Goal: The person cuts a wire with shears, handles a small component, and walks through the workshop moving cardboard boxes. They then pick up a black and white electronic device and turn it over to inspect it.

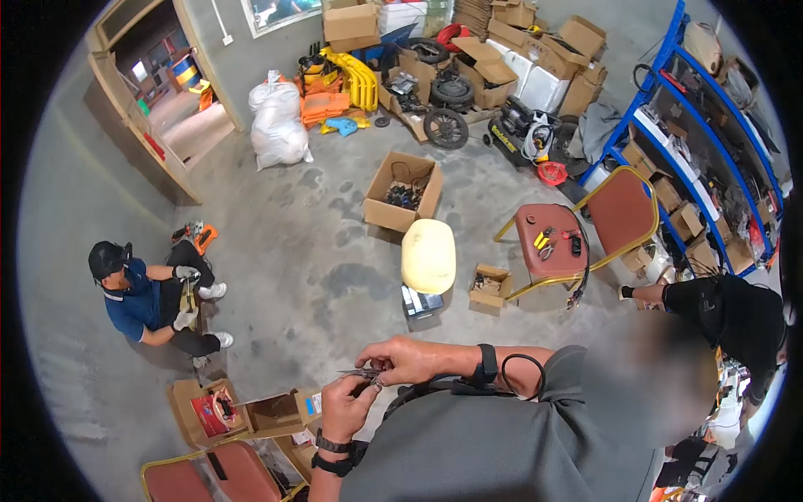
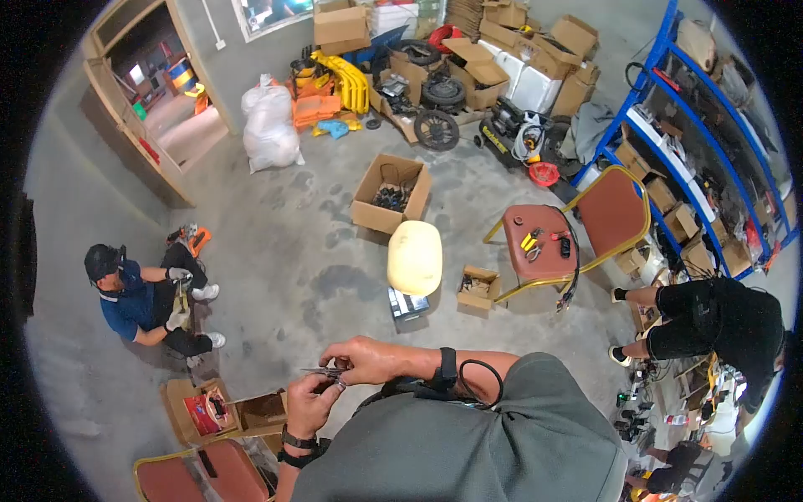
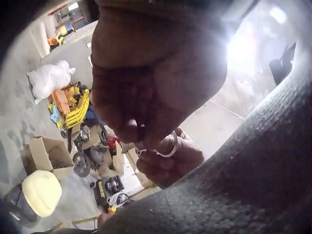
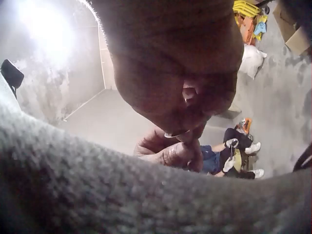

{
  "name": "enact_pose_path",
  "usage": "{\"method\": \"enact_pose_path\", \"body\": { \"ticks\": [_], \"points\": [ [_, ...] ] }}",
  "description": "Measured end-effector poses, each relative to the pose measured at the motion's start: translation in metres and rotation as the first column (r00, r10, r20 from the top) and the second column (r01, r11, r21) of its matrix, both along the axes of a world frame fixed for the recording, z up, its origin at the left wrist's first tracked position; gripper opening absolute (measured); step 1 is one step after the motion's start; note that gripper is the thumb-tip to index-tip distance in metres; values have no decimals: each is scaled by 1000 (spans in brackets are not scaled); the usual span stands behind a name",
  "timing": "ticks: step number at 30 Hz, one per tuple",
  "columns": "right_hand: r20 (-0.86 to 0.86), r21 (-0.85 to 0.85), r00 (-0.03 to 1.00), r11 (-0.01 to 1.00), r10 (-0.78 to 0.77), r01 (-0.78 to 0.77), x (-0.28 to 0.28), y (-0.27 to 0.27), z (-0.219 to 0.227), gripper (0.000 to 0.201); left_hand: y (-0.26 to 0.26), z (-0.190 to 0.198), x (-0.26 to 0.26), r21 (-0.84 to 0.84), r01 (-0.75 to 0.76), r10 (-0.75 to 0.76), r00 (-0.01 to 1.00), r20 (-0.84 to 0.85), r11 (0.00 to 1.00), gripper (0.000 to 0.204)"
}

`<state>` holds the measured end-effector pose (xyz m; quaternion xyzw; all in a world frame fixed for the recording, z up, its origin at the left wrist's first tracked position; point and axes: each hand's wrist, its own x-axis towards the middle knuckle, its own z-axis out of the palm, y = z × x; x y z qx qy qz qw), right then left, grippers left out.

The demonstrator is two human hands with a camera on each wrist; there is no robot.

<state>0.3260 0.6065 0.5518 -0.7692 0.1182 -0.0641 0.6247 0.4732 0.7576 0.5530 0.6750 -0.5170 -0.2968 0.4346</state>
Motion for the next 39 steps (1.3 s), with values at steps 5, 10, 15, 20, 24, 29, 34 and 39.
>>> {"method": "enact_pose_path", "body": {
  "ticks": [5,10,15,20,24,29,34,39],
  "points": [
    [33,42,993,993,112,-113,46,-22,-10,41,-7,0,27,21,-120,120,992,34,993,15],
    [97,33,975,979,198,-201,88,-69,-7,39,-44,8,59,60,-196,182,966,186,979,15],
    [194,36,954,970,231,-242,115,-118,-13,41,-87,14,77,70,-196,170,948,270,978,16],
    [118,49,976,981,181,-188,125,-145,-7,45,-120,27,89,95,-165,127,940,317,982,20],
    [73,49,990,991,121,-124,131,-166,-5,44,-149,16,101,86,-127,91,935,342,988,18],
    [28,44,998,997,56,-58,135,-184,-12,44,-177,16,119,187,-44,-7,964,265,981,18],
    [1,12,1000,1000,-12,12,148,-192,-20,45,-195,1,143,194,27,-69,975,212,981,20],
    [-16,-80,997,994,-69,67,184,-208,-23,45,-220,-10,190,227,104,-141,978,156,968,20]
  ]
}}
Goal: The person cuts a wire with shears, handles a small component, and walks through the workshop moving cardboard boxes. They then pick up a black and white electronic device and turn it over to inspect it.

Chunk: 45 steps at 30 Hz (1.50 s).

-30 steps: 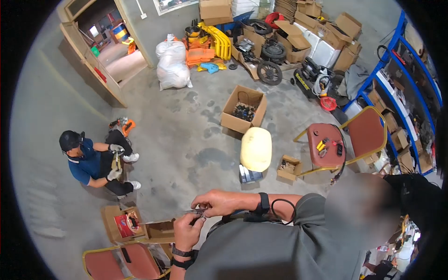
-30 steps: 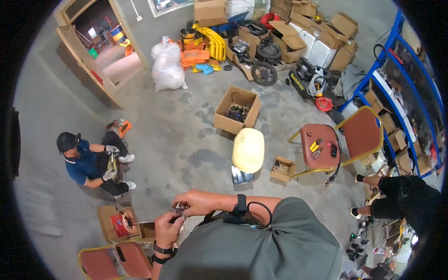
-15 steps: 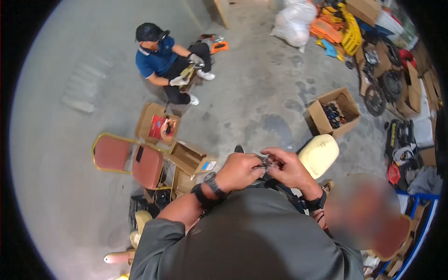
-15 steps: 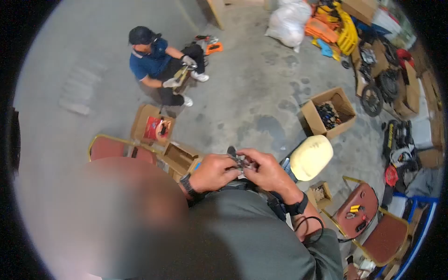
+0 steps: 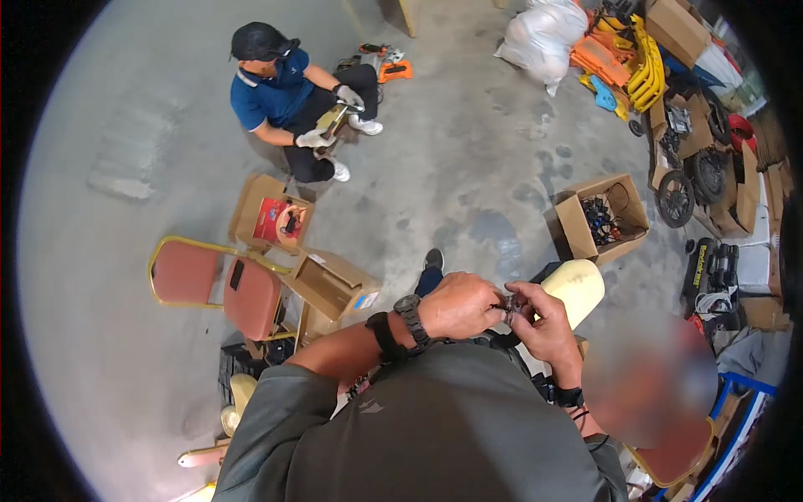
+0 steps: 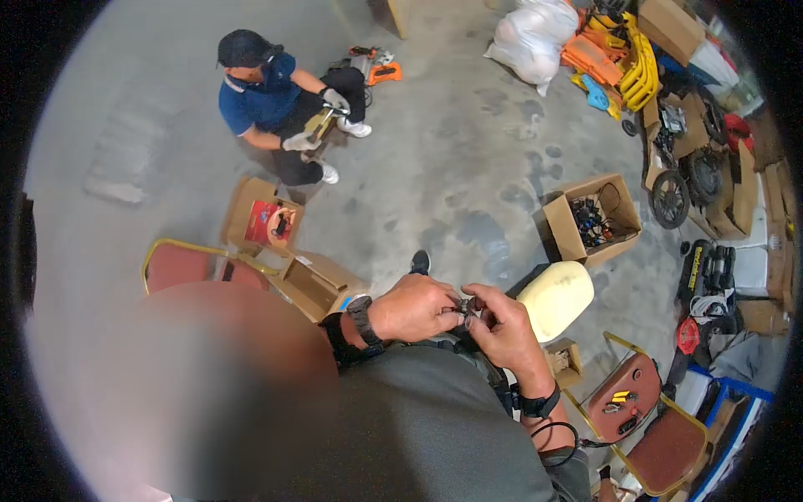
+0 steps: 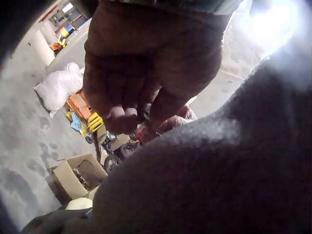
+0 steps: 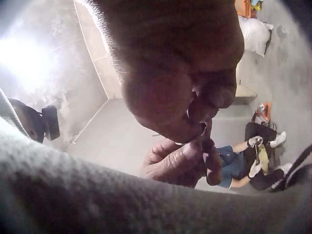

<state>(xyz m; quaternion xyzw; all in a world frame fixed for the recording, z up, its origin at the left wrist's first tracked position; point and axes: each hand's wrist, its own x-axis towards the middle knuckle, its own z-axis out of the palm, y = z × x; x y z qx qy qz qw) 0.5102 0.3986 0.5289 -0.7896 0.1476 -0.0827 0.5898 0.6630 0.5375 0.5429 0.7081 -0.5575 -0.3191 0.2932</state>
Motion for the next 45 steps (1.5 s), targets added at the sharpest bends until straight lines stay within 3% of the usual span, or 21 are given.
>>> {"method": "enact_pose_path", "body": {
  "ticks": [5,8,9,10,12,15,17,22,26,30,36,40,45],
  "points": [
    [-82,-78,996,996,27,-34,62,-9,22,45,-11,-9,68,45,15,-7,988,-157,999,23],
    [-46,-105,998,994,34,-38,109,-14,28,45,-20,5,115,23,23,-20,989,-149,999,23],
    [-108,-115,993,991,53,-65,124,-19,33,44,-24,1,132,-4,55,-55,989,-140,998,21],
    [-165,-108,985,993,39,-58,139,-23,39,41,-28,3,150,-4,60,-60,973,-222,998,20],
    [-3,-150,1000,988,-22,21,159,-27,27,41,-40,9,180,-2,89,-83,920,-383,996,16],
    [-62,-127,996,990,-64,56,182,-38,25,39,-53,3,212,150,38,63,785,-617,988,15],
    [-95,-112,990,990,-100,89,194,-47,25,39,-68,8,229,185,52,83,757,-649,981,14],
    [-122,-119,980,983,-154,140,212,-81,22,38,-110,-9,268,75,89,-27,803,-595,993,9],
    [-177,-43,979,995,-99,93,232,-127,23,37,-154,-19,289,33,45,-9,707,-707,998,4],
    [-40,-107,998,993,-58,53,251,-194,6,37,-205,-24,305,-45,-38,-3,734,-679,998,4],
    [90,-126,995,992,37,-26,276,-300,7,32,-286,7,309,-97,-277,155,756,-636,956,8],
    [104,-101,993,994,48,-37,278,-348,8,31,-338,1,313,-211,-256,84,800,-593,943,6],
    [28,-54,995,994,-96,98,266,-400,11,33,-418,9,320,-181,-130,-4,800,-601,975,7]
  ]
}}
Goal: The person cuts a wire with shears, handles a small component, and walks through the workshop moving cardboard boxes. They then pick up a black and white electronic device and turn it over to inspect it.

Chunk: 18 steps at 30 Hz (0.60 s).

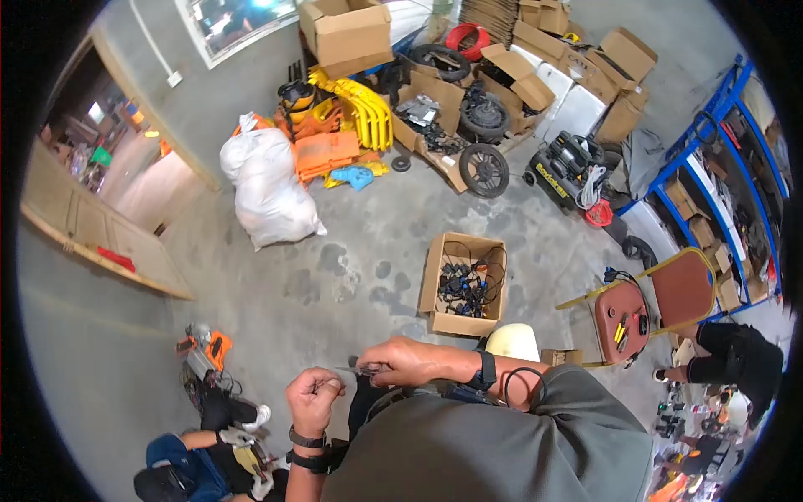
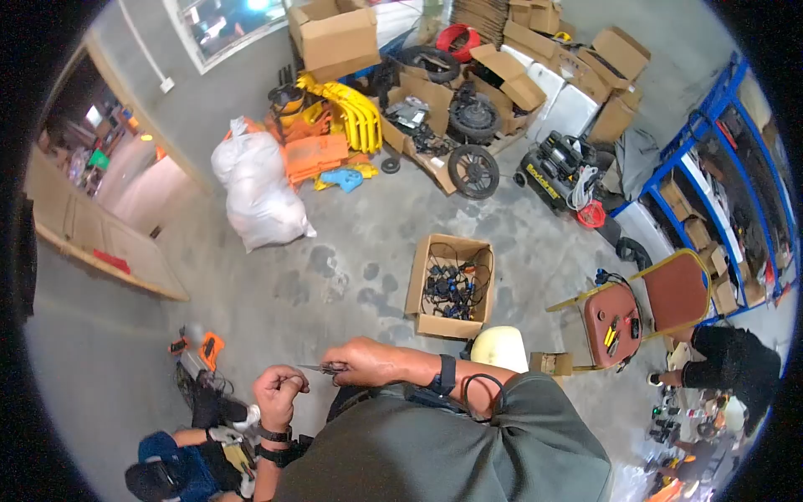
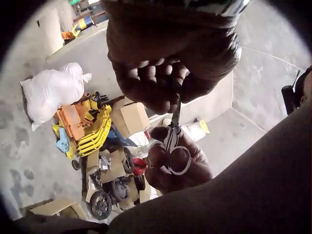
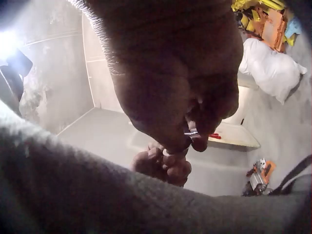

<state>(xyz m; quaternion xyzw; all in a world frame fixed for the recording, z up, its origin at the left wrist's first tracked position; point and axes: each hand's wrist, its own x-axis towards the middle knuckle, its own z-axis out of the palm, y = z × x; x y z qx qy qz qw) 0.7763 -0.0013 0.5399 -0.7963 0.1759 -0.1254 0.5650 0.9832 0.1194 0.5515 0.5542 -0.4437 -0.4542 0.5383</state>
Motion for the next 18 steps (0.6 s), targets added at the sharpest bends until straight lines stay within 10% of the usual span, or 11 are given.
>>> {"method": "enact_pose_path", "body": {
  "ticks": [18],
  "points": [
    [-110,-25,800,806,-590,591,92,-150,20,37,-300,5,121,-53,611,-610,792,32,790,7]
  ]
}}
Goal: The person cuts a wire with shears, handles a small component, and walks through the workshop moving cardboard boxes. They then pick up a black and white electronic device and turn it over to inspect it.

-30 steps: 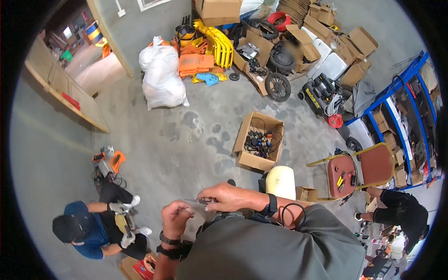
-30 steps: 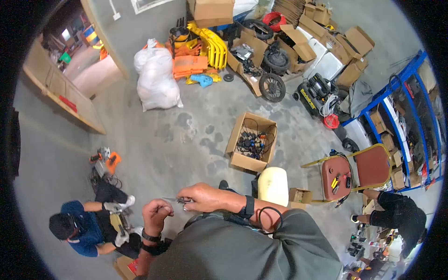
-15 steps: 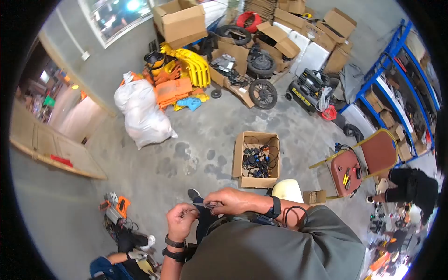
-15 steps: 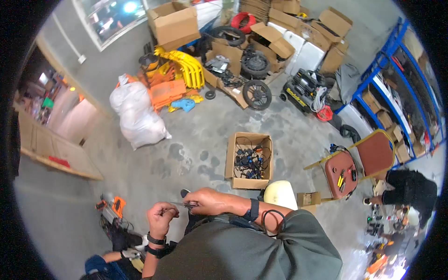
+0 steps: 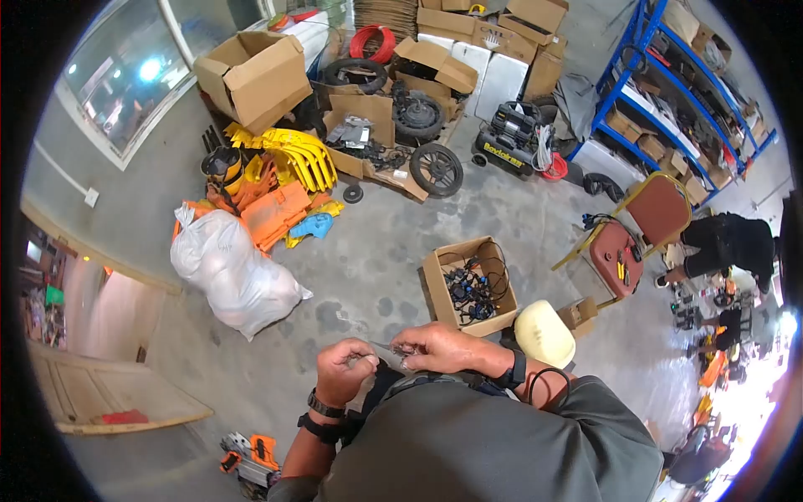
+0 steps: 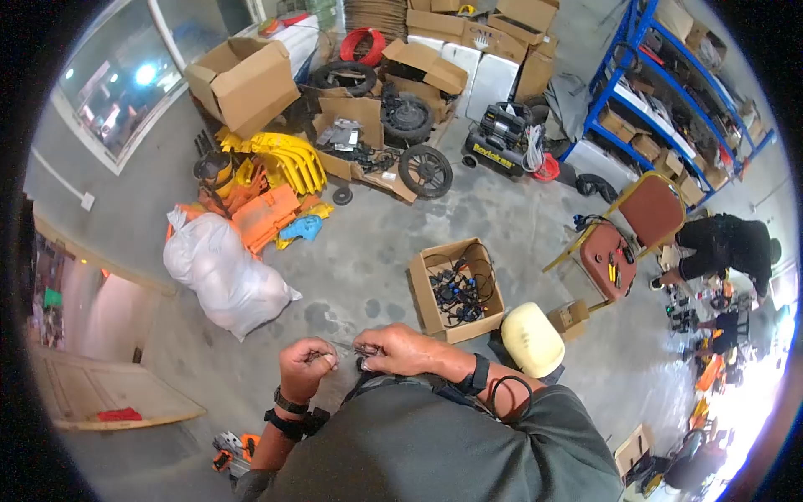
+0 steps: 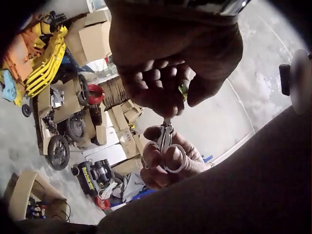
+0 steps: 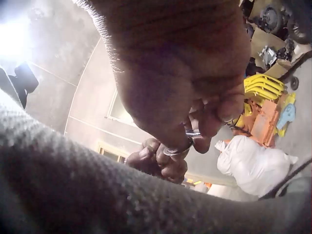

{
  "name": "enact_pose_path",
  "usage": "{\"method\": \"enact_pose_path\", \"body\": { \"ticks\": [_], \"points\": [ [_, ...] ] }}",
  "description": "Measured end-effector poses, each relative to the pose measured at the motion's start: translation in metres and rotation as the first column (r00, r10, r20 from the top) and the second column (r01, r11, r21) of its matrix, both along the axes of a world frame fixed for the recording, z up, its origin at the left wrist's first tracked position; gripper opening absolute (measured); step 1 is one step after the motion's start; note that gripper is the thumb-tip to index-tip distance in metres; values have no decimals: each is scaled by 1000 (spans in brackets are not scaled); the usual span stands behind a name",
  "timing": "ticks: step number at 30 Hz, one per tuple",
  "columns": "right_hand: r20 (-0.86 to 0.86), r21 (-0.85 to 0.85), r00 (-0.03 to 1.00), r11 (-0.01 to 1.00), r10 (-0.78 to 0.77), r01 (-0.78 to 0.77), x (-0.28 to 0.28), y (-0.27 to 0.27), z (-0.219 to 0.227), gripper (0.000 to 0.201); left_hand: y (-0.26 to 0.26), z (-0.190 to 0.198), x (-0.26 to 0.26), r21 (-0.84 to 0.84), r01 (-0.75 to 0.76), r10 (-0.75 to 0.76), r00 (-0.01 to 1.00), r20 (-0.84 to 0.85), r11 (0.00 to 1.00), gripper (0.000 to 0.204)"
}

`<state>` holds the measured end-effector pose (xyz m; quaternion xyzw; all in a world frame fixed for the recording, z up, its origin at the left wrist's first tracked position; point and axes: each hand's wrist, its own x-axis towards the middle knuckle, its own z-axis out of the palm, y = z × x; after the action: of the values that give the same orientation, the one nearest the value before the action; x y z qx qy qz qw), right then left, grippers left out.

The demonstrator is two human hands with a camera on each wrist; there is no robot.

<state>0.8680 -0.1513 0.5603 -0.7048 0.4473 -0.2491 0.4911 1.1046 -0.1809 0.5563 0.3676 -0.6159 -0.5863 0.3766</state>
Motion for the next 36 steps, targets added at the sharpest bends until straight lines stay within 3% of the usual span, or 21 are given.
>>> {"method": "enact_pose_path", "body": {
  "ticks": [6,12,16,19,23,25,26,30,34,36],
  "points": [
    [-2,25,996,995,-92,92,37,-44,2,37,-59,-10,46,102,3,11,991,-133,995,6],
    [47,17,994,995,-97,96,45,-99,-6,34,-117,-13,46,132,100,-103,995,17,986,5],
    [79,6,997,1000,-24,24,39,-159,-16,33,-158,-8,45,92,97,-109,986,130,991,4],
    [251,-53,968,999,14,0,30,-213,-27,32,-199,-7,42,54,1,-10,986,168,999,4],
    [157,-175,982,981,109,-81,4,-301,-43,36,-259,10,7,-38,-142,146,977,154,989,4],
    [214,-201,968,976,129,-86,-19,-333,-39,32,-290,8,-17,-17,-205,205,975,82,979,5],
    [235,-219,961,971,145,-93,-32,-351,-38,30,-305,9,-29,-48,-197,202,971,127,979,5],
    [184,-267,981,963,63,-12,-81,-398,-43,28,-364,-2,-83,45,-104,103,994,20,994,3],
    [15,-113,998,992,-54,55,-131,-410,-31,34,-422,-12,-141,43,96,-96,995,1,994,2],
    [9,-89,982,978,-186,186,-159,-411,-41,34,-453,-12,-172,18,202,-202,979,15,979,2]
  ]
}}
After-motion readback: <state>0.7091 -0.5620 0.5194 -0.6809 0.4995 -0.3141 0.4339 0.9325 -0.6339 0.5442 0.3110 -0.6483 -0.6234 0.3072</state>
